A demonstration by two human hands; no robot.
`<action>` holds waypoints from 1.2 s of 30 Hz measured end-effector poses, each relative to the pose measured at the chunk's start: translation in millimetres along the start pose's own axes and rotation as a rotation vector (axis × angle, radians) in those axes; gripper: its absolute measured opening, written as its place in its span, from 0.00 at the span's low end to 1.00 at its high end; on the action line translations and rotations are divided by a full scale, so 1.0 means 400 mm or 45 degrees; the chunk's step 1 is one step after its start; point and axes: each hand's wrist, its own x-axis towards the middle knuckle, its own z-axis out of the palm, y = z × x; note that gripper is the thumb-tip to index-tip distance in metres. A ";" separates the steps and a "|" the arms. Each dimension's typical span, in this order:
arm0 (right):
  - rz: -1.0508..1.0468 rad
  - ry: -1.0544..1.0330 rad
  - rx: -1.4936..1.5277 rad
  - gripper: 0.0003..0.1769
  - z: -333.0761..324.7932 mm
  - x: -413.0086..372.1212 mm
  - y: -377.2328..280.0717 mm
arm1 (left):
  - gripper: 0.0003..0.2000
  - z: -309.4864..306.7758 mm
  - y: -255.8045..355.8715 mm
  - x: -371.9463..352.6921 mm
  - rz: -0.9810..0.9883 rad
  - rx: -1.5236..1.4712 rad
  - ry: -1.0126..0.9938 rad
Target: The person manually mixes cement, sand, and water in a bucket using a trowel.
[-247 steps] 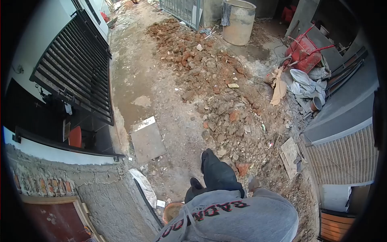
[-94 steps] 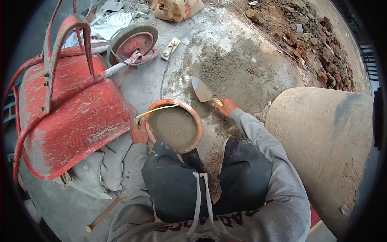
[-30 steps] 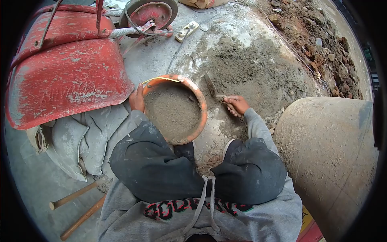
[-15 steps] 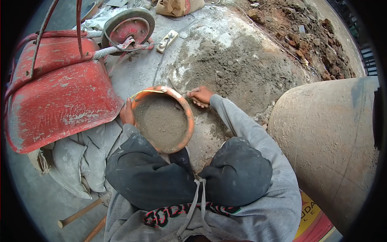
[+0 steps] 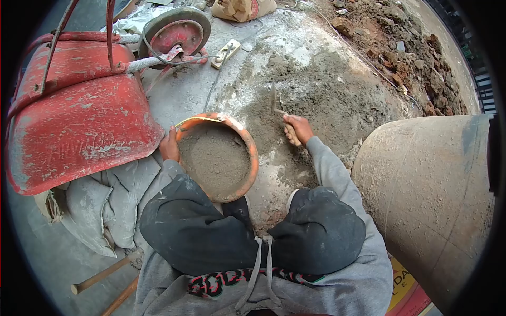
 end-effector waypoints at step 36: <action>-0.358 0.755 0.761 0.16 0.119 0.345 -0.118 | 0.26 0.008 0.080 -0.051 0.084 0.556 0.068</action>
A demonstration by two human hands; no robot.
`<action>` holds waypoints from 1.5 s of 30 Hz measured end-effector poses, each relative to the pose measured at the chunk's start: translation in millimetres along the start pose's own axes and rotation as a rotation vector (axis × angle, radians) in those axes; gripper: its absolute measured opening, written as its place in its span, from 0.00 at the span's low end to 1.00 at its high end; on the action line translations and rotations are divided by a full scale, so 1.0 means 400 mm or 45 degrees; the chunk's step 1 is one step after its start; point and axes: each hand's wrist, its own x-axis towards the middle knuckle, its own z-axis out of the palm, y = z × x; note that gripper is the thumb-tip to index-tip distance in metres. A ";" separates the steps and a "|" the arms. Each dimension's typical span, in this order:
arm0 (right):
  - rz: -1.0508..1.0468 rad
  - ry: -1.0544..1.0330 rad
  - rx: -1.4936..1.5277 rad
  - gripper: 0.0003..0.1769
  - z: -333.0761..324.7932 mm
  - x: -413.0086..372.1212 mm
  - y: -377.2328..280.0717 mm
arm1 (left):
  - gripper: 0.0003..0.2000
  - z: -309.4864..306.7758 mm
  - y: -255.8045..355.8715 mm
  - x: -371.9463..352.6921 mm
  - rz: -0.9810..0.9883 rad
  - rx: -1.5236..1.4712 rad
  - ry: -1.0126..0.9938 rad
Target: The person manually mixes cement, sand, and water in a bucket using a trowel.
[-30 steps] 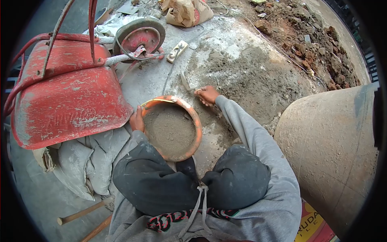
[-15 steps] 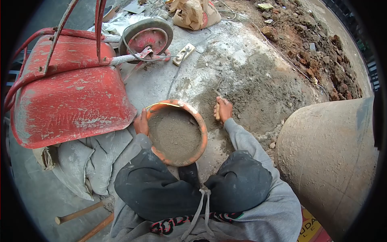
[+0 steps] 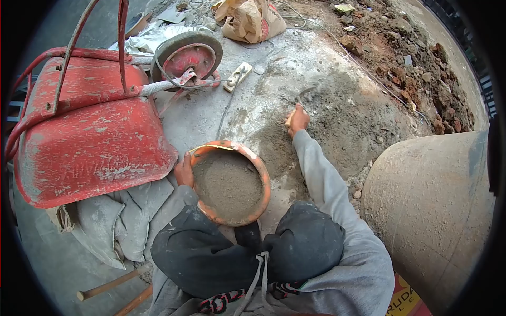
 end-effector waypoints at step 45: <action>-0.127 -0.037 -0.709 0.16 -0.734 -0.459 -0.191 | 0.06 0.695 0.358 -0.235 1.994 0.868 -0.680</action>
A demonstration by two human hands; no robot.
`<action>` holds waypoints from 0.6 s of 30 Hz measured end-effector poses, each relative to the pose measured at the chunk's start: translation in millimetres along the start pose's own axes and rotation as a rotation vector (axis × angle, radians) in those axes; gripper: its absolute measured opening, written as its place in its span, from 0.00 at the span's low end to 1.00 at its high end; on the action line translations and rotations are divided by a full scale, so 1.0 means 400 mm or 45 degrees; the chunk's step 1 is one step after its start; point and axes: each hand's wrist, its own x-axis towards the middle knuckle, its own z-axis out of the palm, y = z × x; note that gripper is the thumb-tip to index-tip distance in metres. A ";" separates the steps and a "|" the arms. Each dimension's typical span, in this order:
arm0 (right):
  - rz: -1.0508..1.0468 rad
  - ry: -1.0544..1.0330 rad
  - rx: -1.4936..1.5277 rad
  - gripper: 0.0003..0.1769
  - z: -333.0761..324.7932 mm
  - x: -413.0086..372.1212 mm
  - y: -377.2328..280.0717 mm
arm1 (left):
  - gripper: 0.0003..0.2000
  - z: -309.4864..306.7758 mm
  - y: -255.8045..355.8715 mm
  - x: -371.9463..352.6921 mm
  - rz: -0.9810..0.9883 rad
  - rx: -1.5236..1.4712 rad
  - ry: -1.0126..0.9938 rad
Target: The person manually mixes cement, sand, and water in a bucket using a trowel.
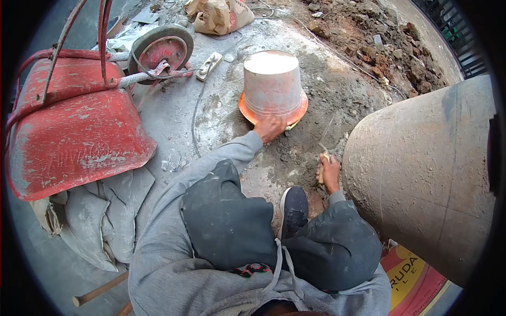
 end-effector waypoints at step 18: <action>-0.322 0.203 -0.483 0.18 -0.005 -0.008 -0.057 | 0.10 -0.328 -0.276 -0.070 -0.757 -0.384 0.815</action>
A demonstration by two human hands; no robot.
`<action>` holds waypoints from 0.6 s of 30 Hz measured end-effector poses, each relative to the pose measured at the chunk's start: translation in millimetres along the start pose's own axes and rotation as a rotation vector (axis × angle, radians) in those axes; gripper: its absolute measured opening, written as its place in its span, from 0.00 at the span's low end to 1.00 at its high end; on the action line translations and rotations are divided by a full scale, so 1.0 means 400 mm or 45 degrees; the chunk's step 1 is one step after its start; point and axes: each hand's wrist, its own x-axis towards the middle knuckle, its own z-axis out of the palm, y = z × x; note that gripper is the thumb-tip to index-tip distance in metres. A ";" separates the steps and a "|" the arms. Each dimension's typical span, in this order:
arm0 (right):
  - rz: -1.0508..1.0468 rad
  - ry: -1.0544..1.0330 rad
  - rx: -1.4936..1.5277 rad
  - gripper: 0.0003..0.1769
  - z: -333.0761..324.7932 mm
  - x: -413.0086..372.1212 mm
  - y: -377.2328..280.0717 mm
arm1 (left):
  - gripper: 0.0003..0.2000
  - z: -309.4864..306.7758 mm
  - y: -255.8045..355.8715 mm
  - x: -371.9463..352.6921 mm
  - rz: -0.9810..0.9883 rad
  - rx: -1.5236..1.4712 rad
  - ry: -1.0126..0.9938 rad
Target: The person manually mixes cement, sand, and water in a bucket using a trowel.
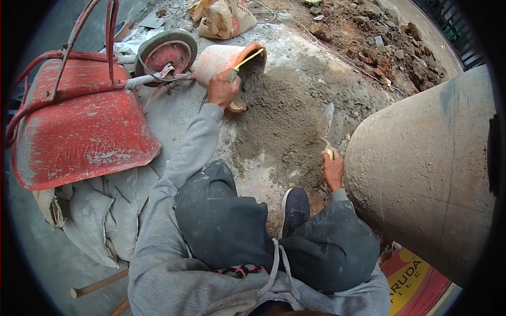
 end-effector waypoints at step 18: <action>-0.168 0.094 0.215 0.09 0.028 0.040 0.005 | 0.06 0.058 0.103 0.006 0.940 0.333 0.128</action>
